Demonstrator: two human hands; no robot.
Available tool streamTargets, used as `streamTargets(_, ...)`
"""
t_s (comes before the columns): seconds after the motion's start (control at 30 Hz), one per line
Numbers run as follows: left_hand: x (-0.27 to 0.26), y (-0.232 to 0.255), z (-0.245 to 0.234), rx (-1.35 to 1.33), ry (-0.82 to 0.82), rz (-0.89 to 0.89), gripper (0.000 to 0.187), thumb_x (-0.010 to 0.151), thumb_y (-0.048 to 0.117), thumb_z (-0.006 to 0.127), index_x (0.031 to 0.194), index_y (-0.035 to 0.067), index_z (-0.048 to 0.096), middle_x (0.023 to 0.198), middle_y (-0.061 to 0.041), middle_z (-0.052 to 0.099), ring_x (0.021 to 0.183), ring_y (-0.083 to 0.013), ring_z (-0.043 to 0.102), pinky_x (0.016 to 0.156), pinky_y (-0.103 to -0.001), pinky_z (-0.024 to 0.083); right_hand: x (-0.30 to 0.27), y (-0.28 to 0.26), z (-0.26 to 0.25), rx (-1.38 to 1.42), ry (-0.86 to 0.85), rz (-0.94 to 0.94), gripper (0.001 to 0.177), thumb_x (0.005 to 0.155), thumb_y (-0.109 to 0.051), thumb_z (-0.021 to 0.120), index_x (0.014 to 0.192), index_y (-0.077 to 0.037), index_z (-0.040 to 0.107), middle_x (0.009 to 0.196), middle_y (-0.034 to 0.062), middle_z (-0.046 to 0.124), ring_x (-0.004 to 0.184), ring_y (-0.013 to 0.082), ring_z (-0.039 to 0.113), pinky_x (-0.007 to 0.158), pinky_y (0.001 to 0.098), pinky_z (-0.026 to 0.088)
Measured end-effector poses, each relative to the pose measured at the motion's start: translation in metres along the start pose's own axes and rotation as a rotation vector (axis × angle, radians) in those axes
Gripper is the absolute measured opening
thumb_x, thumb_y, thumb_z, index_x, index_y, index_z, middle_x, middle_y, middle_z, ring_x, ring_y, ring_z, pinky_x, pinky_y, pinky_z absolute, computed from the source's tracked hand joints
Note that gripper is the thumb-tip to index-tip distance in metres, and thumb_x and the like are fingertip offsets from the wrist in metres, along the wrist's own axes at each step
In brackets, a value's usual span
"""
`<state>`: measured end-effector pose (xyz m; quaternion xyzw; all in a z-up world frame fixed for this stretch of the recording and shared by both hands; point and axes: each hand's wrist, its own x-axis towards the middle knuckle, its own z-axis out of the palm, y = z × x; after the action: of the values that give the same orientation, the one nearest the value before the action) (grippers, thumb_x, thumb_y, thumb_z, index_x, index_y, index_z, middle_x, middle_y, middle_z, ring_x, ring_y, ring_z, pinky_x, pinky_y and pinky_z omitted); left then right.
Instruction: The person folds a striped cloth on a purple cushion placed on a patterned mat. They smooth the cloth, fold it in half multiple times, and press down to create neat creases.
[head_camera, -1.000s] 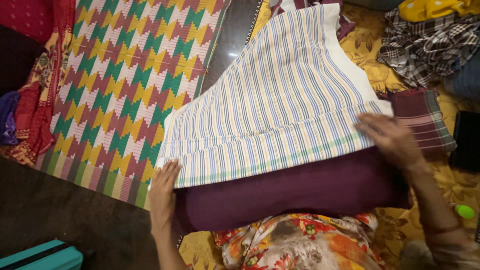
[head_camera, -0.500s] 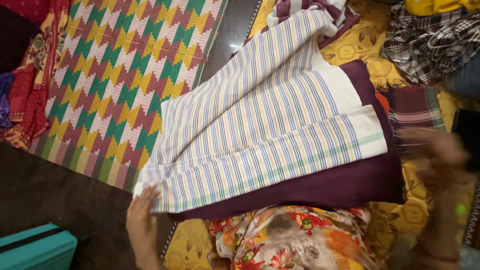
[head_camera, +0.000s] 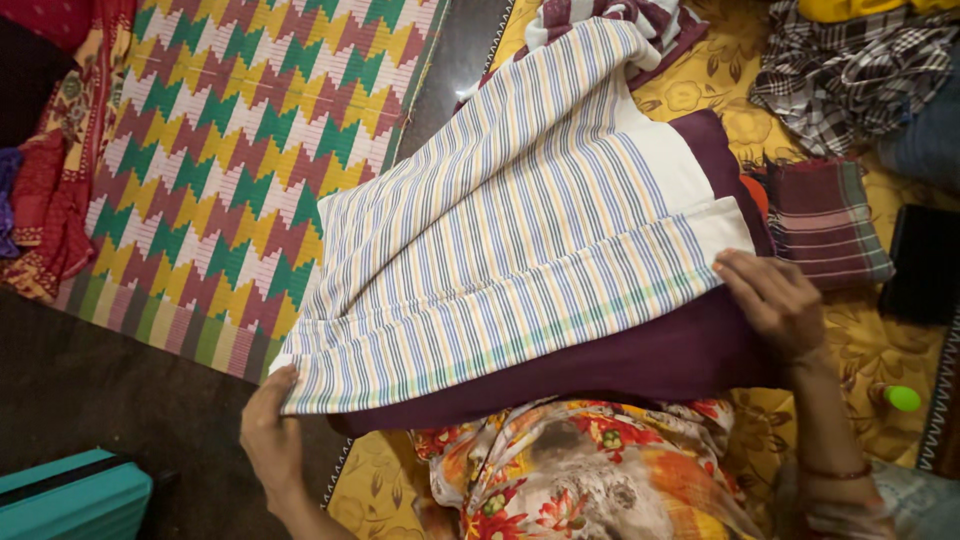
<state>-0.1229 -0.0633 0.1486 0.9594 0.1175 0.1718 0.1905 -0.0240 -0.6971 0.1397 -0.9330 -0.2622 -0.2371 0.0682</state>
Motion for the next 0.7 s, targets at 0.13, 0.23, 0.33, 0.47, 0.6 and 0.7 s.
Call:
streamTargets(0.13, 0.006, -0.001, -0.006, -0.035, 0.032, 0.048, 0.054, 0.078, -0.022, 0.049, 0.117, 0.004, 0.074, 0.125, -0.011, 0.073, 0.122, -0.0284, 0.068, 0.108, -0.04, 0.051, -0.005, 0.012, -0.002, -0.104, -0.025, 0.009, 0.033, 0.096, -0.002, 0.06, 0.125, -0.006, 0.073, 0.131, 0.0081, 0.073, 0.12, 0.0214, 0.07, 0.102, 0.0361, 0.052)
streamTargets(0.23, 0.009, -0.003, -0.007, -0.019, 0.027, 0.06, 0.054, 0.079, -0.022, 0.049, 0.118, 0.006, 0.074, 0.126, -0.01, 0.073, 0.123, -0.027, 0.068, 0.109, -0.04, 0.051, -0.008, 0.017, 0.003, -0.118, -0.043, 0.04, 0.031, 0.096, -0.002, 0.063, 0.124, -0.011, 0.073, 0.131, 0.0035, 0.072, 0.121, 0.0184, 0.07, 0.103, 0.0357, 0.051)
streamTargets(0.33, 0.01, -0.009, -0.004, -0.039, 0.027, 0.054, 0.053, 0.079, -0.021, 0.05, 0.118, 0.007, 0.074, 0.127, -0.008, 0.073, 0.123, -0.0258, 0.068, 0.11, -0.038, 0.051, -0.002, 0.016, 0.008, -0.073, -0.077, 0.049, 0.036, 0.092, 0.003, 0.062, 0.121, -0.015, 0.072, 0.135, 0.0005, 0.07, 0.125, 0.0165, 0.066, 0.106, 0.0371, 0.049)
streamTargets(0.47, 0.01, -0.015, 0.001, 0.04, 0.022, 0.026, 0.054, 0.08, -0.02, 0.051, 0.118, 0.009, 0.077, 0.127, -0.007, 0.073, 0.121, -0.0253, 0.068, 0.109, -0.038, 0.05, 0.009, 0.006, -0.01, 0.014, -0.253, 0.138, 0.054, 0.083, 0.006, 0.057, 0.132, -0.013, 0.066, 0.147, 0.0032, 0.062, 0.134, 0.0186, 0.058, 0.109, 0.0401, 0.045)
streamTargets(0.6, 0.01, -0.008, -0.002, 0.007, 0.034, 0.012, 0.055, 0.08, -0.022, 0.048, 0.115, 0.008, 0.077, 0.125, -0.007, 0.075, 0.121, -0.024, 0.07, 0.109, -0.038, 0.052, 0.01, -0.013, -0.025, -0.135, -0.394, 0.153, 0.064, 0.081, 0.007, 0.052, 0.141, -0.013, 0.059, 0.154, 0.0055, 0.055, 0.14, 0.0196, 0.054, 0.118, 0.0427, 0.04)
streamTargets(0.7, 0.013, -0.002, -0.005, -0.071, 0.031, 0.037, 0.054, 0.077, -0.02, 0.049, 0.116, 0.006, 0.076, 0.124, -0.009, 0.075, 0.12, -0.0258, 0.071, 0.107, -0.038, 0.053, 0.014, -0.016, -0.015, -0.071, -0.357, 0.136, 0.054, 0.087, 0.005, 0.051, 0.138, -0.012, 0.062, 0.151, 0.0072, 0.056, 0.14, 0.0207, 0.055, 0.124, 0.0431, 0.038)
